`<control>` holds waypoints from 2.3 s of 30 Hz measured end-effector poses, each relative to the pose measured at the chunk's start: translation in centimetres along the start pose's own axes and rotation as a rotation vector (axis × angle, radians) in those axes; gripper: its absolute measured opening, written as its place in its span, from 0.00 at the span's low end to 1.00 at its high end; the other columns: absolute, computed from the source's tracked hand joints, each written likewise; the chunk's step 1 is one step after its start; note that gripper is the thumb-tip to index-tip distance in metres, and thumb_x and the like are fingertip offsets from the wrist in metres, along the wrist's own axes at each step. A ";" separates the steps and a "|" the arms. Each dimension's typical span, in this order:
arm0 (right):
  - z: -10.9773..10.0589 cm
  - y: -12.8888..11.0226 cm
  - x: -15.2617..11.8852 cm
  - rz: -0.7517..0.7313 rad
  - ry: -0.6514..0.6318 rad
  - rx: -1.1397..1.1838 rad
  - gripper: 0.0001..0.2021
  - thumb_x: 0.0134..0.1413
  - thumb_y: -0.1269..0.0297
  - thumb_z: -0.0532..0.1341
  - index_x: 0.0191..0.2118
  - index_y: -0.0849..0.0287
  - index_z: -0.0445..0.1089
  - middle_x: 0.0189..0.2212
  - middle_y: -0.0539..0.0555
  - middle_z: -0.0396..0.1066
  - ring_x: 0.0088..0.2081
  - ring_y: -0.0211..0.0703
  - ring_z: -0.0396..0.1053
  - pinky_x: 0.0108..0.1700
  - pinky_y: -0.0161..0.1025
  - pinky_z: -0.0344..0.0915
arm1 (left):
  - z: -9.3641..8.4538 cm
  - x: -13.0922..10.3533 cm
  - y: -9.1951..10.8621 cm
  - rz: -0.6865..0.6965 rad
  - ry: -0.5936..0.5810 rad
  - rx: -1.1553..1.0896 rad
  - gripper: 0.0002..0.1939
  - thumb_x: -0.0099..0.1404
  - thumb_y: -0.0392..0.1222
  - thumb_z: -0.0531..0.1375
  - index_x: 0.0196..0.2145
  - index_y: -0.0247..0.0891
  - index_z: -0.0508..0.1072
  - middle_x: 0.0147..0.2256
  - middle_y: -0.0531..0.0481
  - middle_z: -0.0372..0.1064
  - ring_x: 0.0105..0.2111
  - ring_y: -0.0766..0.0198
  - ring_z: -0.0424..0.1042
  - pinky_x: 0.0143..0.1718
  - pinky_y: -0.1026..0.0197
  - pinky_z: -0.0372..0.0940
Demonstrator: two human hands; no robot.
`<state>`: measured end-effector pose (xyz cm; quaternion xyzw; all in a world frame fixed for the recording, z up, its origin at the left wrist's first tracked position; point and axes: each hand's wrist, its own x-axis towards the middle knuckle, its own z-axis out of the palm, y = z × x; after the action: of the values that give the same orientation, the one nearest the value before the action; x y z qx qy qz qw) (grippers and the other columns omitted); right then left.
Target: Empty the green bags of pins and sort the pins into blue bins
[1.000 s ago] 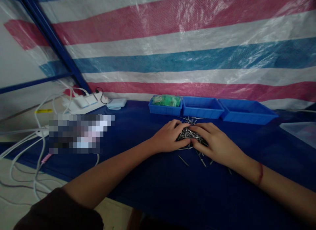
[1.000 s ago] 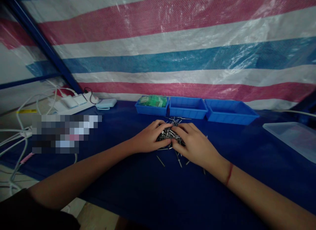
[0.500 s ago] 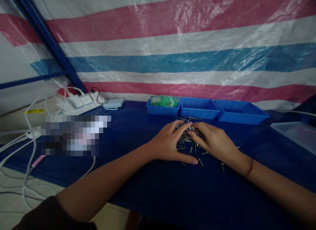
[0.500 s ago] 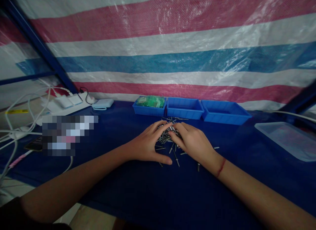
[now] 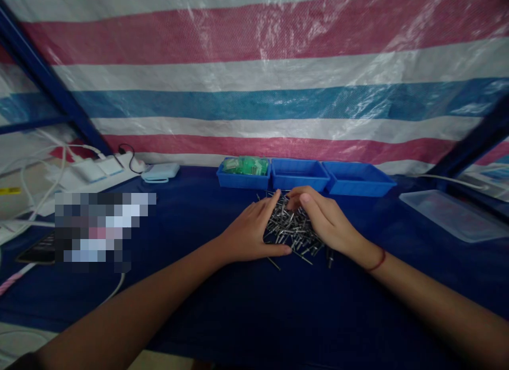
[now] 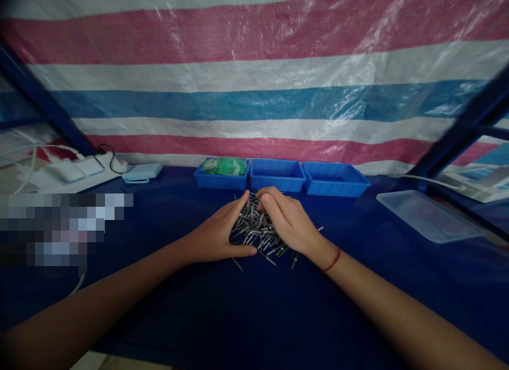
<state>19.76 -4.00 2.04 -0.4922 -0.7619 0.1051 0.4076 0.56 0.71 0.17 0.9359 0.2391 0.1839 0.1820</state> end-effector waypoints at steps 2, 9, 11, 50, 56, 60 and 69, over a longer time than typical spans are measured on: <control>-1.1 -0.1 -0.2 -0.002 -0.038 0.044 0.16 0.65 0.58 0.43 0.44 0.57 0.65 0.36 0.53 0.71 0.37 0.40 0.70 0.41 0.39 0.66 | -0.1 -0.1 0.0 -0.006 -0.008 0.015 0.53 0.57 0.61 0.57 0.64 0.35 0.30 0.63 0.35 0.42 0.61 0.48 0.48 0.59 0.46 0.48; -4.9 1.3 -4.1 0.056 -0.075 -0.199 0.16 0.61 0.53 0.48 0.46 0.56 0.65 0.44 0.57 0.70 0.47 0.48 0.68 0.50 0.47 0.64 | -0.1 -0.5 0.1 -0.056 0.004 0.011 0.48 0.59 0.60 0.55 0.65 0.37 0.34 0.62 0.37 0.44 0.61 0.49 0.46 0.60 0.48 0.48; -5.0 2.1 -5.8 0.092 -0.111 -0.320 0.24 0.58 0.50 0.51 0.54 0.59 0.58 0.53 0.62 0.64 0.55 0.55 0.61 0.54 0.53 0.60 | 0.2 -0.4 0.0 -0.123 0.037 0.029 0.47 0.58 0.63 0.55 0.65 0.40 0.37 0.63 0.37 0.40 0.63 0.45 0.42 0.60 0.44 0.47; -0.9 6.4 2.6 -0.091 0.153 -0.562 0.16 0.55 0.77 0.48 0.45 0.63 0.69 0.40 0.61 0.71 0.41 0.51 0.68 0.44 0.47 0.65 | -0.3 0.1 0.4 -0.122 0.035 -0.012 0.29 0.65 0.50 0.52 0.60 0.38 0.51 0.59 0.39 0.53 0.58 0.52 0.55 0.58 0.48 0.53; -1.0 6.8 2.4 -0.130 0.152 -0.508 0.17 0.53 0.80 0.48 0.44 0.61 0.68 0.39 0.59 0.71 0.42 0.50 0.68 0.45 0.47 0.65 | -0.3 0.1 0.5 -0.128 0.019 -0.003 0.29 0.65 0.50 0.52 0.60 0.37 0.52 0.59 0.39 0.53 0.59 0.53 0.55 0.59 0.49 0.53; -1.3 7.2 2.4 -0.154 0.136 -0.479 0.17 0.53 0.79 0.49 0.44 0.59 0.67 0.38 0.58 0.71 0.42 0.49 0.67 0.45 0.48 0.65 | -0.3 0.0 0.4 -0.113 0.023 -0.013 0.28 0.65 0.49 0.52 0.59 0.39 0.52 0.58 0.40 0.54 0.58 0.53 0.56 0.58 0.48 0.54; -1.3 7.6 2.4 -0.159 0.141 -0.456 0.15 0.55 0.77 0.48 0.43 0.59 0.67 0.38 0.59 0.71 0.42 0.50 0.67 0.45 0.49 0.64 | -0.3 0.0 0.5 -0.102 0.028 0.000 0.27 0.65 0.49 0.52 0.59 0.39 0.52 0.58 0.41 0.54 0.58 0.54 0.56 0.58 0.50 0.53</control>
<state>25.34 1.43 -0.13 -0.5164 -0.7718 -0.1365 0.3451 0.65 0.38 0.63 0.9199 0.2888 0.1874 0.1877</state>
